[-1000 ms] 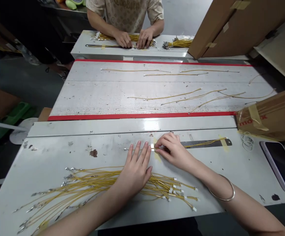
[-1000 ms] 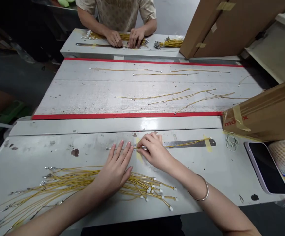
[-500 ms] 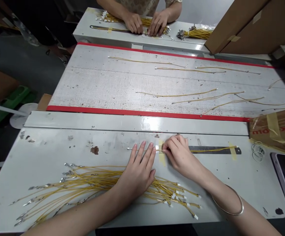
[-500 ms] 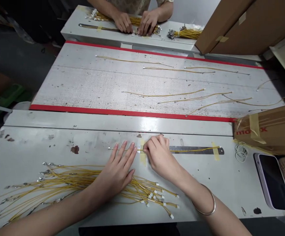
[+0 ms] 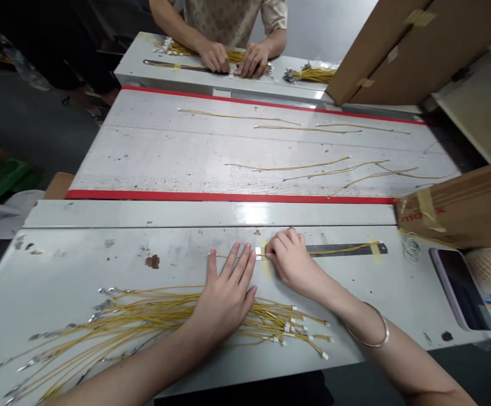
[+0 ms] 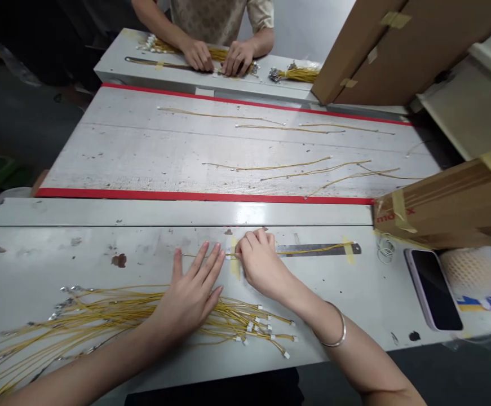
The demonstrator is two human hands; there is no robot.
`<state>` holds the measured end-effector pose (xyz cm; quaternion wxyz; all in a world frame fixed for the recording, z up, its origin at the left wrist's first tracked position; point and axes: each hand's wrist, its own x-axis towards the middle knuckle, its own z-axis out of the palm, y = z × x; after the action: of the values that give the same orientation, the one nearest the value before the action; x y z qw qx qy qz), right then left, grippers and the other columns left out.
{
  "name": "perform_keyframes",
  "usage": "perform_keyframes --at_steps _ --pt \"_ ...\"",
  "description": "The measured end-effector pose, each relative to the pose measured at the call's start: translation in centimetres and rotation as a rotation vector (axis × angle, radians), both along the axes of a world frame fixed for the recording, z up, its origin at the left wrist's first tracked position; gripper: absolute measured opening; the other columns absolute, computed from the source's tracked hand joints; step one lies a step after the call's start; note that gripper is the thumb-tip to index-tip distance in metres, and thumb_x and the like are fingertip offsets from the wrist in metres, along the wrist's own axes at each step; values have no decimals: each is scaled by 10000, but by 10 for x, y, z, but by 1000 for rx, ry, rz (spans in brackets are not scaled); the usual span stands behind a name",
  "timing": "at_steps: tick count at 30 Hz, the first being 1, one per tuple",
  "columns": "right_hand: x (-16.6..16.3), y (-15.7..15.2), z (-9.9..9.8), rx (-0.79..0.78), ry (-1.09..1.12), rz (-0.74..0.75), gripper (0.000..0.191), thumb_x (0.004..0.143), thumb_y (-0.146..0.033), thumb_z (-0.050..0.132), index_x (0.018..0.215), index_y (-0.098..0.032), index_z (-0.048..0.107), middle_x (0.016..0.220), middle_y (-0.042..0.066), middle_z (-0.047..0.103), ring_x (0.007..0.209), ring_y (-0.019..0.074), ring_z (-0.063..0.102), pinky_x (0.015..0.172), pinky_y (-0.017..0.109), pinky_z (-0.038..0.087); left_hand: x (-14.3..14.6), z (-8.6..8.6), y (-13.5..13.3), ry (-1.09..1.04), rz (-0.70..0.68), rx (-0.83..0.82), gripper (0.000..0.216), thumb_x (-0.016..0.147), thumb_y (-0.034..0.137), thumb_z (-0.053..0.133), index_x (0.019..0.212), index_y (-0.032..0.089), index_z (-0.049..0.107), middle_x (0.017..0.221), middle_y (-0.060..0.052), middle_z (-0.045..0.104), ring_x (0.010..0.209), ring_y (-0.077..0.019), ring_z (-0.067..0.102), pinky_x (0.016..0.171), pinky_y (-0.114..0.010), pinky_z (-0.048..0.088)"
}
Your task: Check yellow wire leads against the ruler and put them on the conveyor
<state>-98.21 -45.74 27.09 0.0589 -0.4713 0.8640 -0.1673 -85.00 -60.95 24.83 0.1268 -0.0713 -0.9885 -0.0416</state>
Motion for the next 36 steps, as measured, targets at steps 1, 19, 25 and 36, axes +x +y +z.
perform_keyframes --at_steps 1,19,25,36 --pt "0 0 1 -13 -36 -17 154 967 -152 404 866 -184 516 920 100 602 894 243 436 767 395 343 1 2 1 31 7 12 543 1006 389 389 1467 108 452 1547 -144 400 1503 -315 223 1196 -625 -60" --pt "-166 -92 127 -320 220 -314 107 976 -200 404 900 -202 479 1050 118 563 1026 230 435 972 412 332 14 12 -7 263 -191 63 455 984 325 487 1398 140 534 1523 -113 460 1498 -326 222 1209 -603 -19" --pt "-174 -160 28 -185 49 -292 136 979 -221 446 906 -169 549 1023 88 622 1004 221 512 888 392 403 8 1 -13 345 -294 -1 387 962 273 490 1314 156 601 1423 -76 576 1496 -312 222 1214 -597 -49" --pt "-187 -170 13 9 21 -303 258 932 -388 599 1019 -148 633 1114 66 613 1104 227 551 982 464 429 6 -26 -12 213 -284 283 50 886 179 531 865 224 529 1137 -49 675 1362 -232 461 1249 -539 52"
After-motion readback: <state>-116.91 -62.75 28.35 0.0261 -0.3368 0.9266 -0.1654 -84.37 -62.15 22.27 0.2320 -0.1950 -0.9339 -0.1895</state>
